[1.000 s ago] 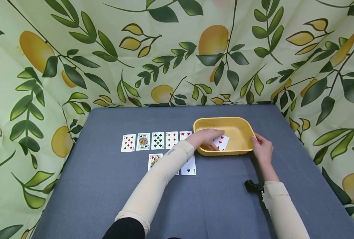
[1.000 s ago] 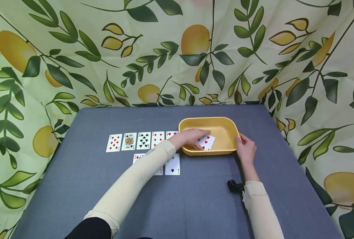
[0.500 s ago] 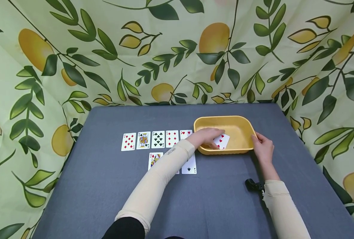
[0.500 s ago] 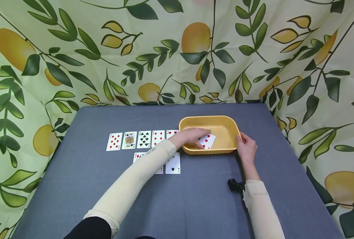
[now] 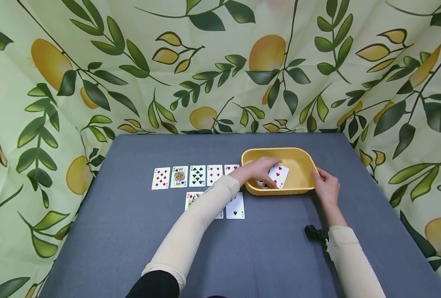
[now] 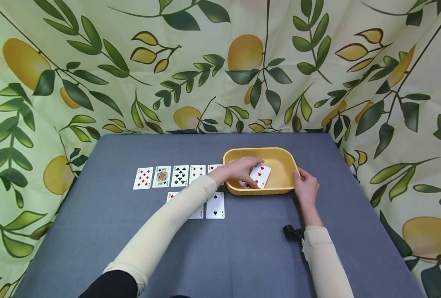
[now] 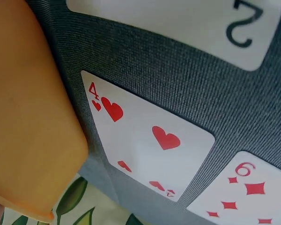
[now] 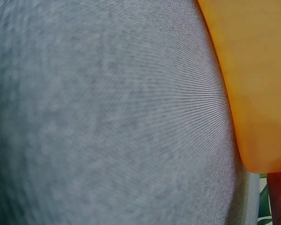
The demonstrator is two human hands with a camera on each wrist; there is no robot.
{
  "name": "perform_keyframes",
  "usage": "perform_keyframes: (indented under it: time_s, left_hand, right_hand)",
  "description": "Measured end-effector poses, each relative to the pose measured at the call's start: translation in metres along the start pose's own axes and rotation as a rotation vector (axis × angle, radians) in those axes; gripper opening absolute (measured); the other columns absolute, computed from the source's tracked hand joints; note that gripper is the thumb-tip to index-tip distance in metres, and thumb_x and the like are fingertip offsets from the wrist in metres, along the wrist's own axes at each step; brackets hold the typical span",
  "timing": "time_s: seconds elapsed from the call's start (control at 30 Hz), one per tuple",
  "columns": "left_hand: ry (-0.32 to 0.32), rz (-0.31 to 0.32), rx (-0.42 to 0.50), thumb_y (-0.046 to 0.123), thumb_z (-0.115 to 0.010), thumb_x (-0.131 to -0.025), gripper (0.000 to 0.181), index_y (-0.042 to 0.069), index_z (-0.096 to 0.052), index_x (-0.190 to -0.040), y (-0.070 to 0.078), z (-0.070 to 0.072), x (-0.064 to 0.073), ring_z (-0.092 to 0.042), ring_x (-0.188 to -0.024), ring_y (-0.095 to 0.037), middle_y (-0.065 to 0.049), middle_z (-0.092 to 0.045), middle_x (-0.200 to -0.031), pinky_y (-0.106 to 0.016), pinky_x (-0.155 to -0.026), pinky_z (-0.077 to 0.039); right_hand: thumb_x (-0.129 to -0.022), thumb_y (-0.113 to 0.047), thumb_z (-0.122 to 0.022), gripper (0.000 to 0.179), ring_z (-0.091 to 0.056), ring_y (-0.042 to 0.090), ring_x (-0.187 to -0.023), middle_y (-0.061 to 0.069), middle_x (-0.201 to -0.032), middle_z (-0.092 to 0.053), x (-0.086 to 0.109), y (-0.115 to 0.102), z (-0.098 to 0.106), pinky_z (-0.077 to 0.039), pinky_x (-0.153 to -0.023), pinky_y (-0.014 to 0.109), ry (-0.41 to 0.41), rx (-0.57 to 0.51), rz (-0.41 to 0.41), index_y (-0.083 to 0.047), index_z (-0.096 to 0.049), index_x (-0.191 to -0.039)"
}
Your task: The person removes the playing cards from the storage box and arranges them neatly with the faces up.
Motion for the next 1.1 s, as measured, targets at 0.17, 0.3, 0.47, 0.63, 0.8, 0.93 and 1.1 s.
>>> perform_keyframes:
  time_s: [0.17,0.3,0.47,0.63,0.8,0.93,1.1]
  left_hand:
    - [0.079,0.000,0.057,0.041,-0.085,-0.074,0.092,0.004,-0.041,-0.146,-0.003,0.003,0.011,-0.040,-0.134,-0.018,-0.008,-0.049,-0.143,-0.019,-0.111,-0.023]
    - [0.133,0.036,0.090,0.039,-0.087,-0.072,0.092,0.004,-0.043,-0.145,-0.007,0.012,0.025,-0.039,-0.135,-0.018,-0.008,-0.048,-0.144,-0.020,-0.113,-0.023]
    - [0.212,0.129,0.139,0.040,-0.086,-0.072,0.093,0.006,-0.042,-0.146,-0.012,0.029,0.054,-0.038,-0.136,-0.019,-0.007,-0.044,-0.148,-0.027,-0.113,-0.026]
    - [0.284,0.205,0.188,0.039,-0.085,-0.073,0.094,0.007,-0.039,-0.148,-0.016,0.047,0.098,-0.034,-0.139,-0.024,-0.008,-0.041,-0.150,-0.038,-0.114,-0.028]
    - [0.331,0.280,0.200,0.040,-0.086,-0.073,0.095,0.009,-0.039,-0.149,-0.029,0.054,0.147,-0.031,-0.141,-0.027,-0.008,-0.040,-0.151,-0.046,-0.115,-0.026]
    - [0.367,0.323,0.193,0.039,-0.087,-0.071,0.094,0.008,-0.041,-0.148,-0.041,0.053,0.184,-0.034,-0.139,-0.029,-0.010,-0.041,-0.150,-0.048,-0.113,-0.028]
    - [0.378,0.372,0.192,0.040,-0.087,-0.070,0.094,0.006,-0.043,-0.146,-0.052,0.048,0.226,-0.036,-0.138,-0.031,-0.011,-0.043,-0.148,-0.050,-0.112,-0.030]
  right_hand:
    - [-0.098,-0.035,-0.052,0.045,-0.048,-0.012,-0.071,0.017,-0.120,-0.066,0.003,0.000,-0.005,-0.041,-0.063,0.006,-0.012,0.004,0.005,-0.006,-0.061,-0.133]
    - [-0.098,-0.035,-0.052,0.045,-0.048,-0.012,-0.072,0.016,-0.120,-0.065,0.004,-0.001,-0.007,-0.041,-0.064,0.007,-0.015,0.009,0.007,-0.007,-0.061,-0.133]
    - [-0.098,-0.035,-0.051,0.046,-0.052,-0.008,-0.077,0.016,-0.123,-0.065,0.004,-0.001,-0.008,-0.041,-0.063,0.007,-0.023,0.010,-0.004,-0.008,-0.060,-0.134]
    - [-0.098,-0.037,-0.051,0.047,-0.054,-0.007,-0.079,0.015,-0.124,-0.064,0.002,-0.001,-0.009,-0.041,-0.064,0.005,-0.023,0.004,-0.029,-0.009,-0.059,-0.135]
    - [-0.098,-0.037,-0.051,0.047,-0.051,-0.010,-0.075,0.017,-0.124,-0.064,0.001,-0.001,-0.008,-0.041,-0.063,0.005,-0.015,0.001,-0.023,-0.008,-0.059,-0.134]
    - [-0.098,-0.035,-0.050,0.047,-0.047,-0.015,-0.069,0.018,-0.124,-0.063,0.001,0.000,-0.006,-0.041,-0.061,0.004,-0.013,-0.010,-0.015,-0.007,-0.058,-0.135]
    - [-0.098,-0.035,-0.051,0.047,-0.047,-0.016,-0.068,0.018,-0.126,-0.062,0.000,0.001,-0.005,-0.041,-0.060,0.003,-0.014,-0.020,-0.036,-0.008,-0.057,-0.136]
Point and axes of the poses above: each hand's wrist, its own x-axis away from the middle knuckle, its own z-axis out of the back of the hand, y = z × x, the point moved 1 cm from there along -x, towards the middle knuckle
